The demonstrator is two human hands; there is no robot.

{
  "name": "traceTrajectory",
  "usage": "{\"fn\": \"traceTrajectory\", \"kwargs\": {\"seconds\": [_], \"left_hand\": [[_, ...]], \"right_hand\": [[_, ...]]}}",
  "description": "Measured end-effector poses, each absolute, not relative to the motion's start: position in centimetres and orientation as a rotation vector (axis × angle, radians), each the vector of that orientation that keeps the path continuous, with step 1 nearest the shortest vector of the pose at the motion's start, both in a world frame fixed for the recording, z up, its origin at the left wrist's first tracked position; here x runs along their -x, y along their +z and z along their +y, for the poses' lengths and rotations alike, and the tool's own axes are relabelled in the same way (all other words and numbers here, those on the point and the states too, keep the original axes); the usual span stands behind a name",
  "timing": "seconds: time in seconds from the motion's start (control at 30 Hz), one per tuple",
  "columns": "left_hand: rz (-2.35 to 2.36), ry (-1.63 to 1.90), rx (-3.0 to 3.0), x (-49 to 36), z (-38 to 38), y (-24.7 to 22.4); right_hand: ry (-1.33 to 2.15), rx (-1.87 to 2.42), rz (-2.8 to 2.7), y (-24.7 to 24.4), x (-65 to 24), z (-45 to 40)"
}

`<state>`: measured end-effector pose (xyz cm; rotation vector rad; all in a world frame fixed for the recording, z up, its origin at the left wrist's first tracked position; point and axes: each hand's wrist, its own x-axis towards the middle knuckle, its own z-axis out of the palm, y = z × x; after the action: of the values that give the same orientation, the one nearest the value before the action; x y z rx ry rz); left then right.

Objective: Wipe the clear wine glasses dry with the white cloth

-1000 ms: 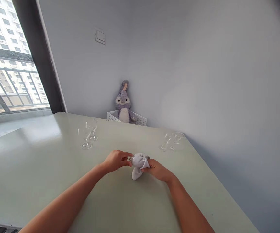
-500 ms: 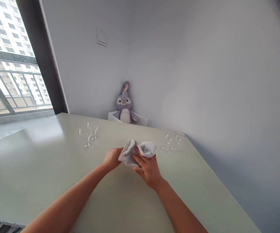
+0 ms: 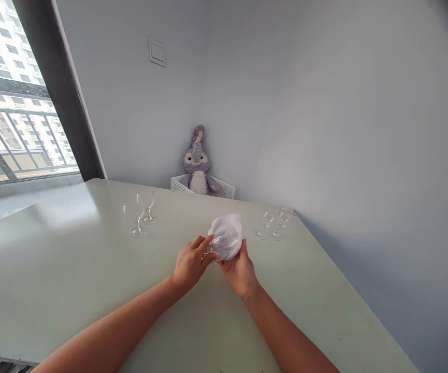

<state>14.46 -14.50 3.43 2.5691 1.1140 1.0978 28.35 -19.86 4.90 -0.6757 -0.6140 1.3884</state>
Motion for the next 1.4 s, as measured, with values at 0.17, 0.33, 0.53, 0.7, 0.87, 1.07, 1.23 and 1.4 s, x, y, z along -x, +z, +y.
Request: {"fn": "traceTrajectory", "kwargs": {"seconds": [0.17, 0.33, 0.53, 0.7, 0.87, 1.07, 1.23, 1.4], "left_hand": [[1.104, 1.309, -2.433, -15.6, -15.7, 3.6], [1.192, 1.264, -2.446, -16.0, -16.5, 4.0], [0.636, 0.820, -1.850, -15.0, -15.4, 4.8], [0.384, 0.704, -1.303, -14.1, -13.9, 4.9], [0.590, 0.867, -1.203, -14.4, -13.7, 4.8], [0.800, 1.178, -0.956, -14.1, -12.3, 5.2], [0.746, 1.356, -0.755, -13.4, -11.4, 5.5], [0.765, 1.247, -0.786, -13.0, -11.0, 5.4]], "right_hand": [[1.285, 0.734, -0.797, 4.6, -26.7, -20.7], [1.280, 0.749, -0.936, 4.0, -26.3, -20.9], [1.468, 0.781, -0.882, 4.5, -27.8, -20.7], [1.687, 0.803, -0.841, 4.2, -28.5, -20.5], [1.546, 1.008, -1.088, 3.7, -28.5, -20.2], [0.339, 1.355, -1.954, 2.6, -28.9, -20.5], [0.131, 1.260, -2.165, 2.9, -27.6, -21.2], [0.066, 1.227, -2.228, 3.0, -26.9, -21.5]]}}
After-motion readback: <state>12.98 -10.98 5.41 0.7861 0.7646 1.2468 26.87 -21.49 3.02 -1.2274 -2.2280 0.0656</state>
